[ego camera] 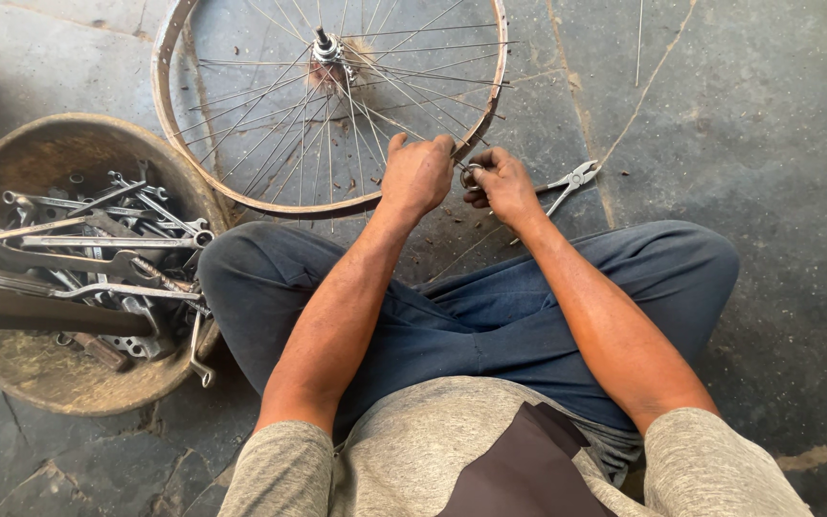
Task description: The person sits on the floor and uses a spoke wrench to tighten the nipples on a bicycle wheel. They rotate the wheel periodically to access different spokes and continue adjusting tension throughout the clip.
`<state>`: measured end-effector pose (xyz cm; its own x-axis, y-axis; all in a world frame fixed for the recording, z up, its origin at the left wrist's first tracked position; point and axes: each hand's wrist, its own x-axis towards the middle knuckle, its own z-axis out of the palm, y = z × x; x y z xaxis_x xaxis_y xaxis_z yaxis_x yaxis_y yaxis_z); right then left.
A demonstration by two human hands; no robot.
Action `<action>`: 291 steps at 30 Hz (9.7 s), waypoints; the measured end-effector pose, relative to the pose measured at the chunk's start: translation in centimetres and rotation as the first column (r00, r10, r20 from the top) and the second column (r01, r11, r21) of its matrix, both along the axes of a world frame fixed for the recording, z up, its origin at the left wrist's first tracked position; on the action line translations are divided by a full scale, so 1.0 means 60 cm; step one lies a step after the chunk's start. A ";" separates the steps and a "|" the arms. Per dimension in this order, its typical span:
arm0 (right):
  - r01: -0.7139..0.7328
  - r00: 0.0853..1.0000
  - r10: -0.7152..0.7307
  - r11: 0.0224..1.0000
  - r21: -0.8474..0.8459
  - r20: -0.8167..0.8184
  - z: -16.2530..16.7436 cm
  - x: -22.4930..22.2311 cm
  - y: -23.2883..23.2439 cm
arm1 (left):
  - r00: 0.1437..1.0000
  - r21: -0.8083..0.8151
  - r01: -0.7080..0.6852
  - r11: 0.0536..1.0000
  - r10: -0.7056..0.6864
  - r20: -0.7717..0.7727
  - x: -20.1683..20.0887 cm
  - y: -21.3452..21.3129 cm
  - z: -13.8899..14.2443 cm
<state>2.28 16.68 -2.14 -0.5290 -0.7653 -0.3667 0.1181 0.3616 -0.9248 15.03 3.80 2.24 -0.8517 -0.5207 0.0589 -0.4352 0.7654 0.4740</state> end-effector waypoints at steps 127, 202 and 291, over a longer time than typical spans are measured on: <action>0.088 0.964 -0.089 0.996 0.017 0.250 0.002 -0.012 -0.008 | 1.000 0.015 0.000 1.000 0.000 -0.020 -0.005 -0.011 -0.004; -0.253 0.359 0.243 0.955 0.157 -0.901 0.054 0.015 -0.001 | 0.955 0.068 0.246 0.967 -0.254 0.152 -0.007 -0.040 0.022; 0.092 0.995 -0.093 0.996 0.019 0.028 0.006 -0.024 0.029 | 0.920 0.049 0.326 0.944 -0.329 0.212 0.015 0.006 -0.013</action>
<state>0.86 18.39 -1.77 -0.5866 -0.7065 -0.3960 0.1782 0.3644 -0.9140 15.93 4.14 1.48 -0.9662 -0.2102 -0.1491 -0.2538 0.8770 0.4080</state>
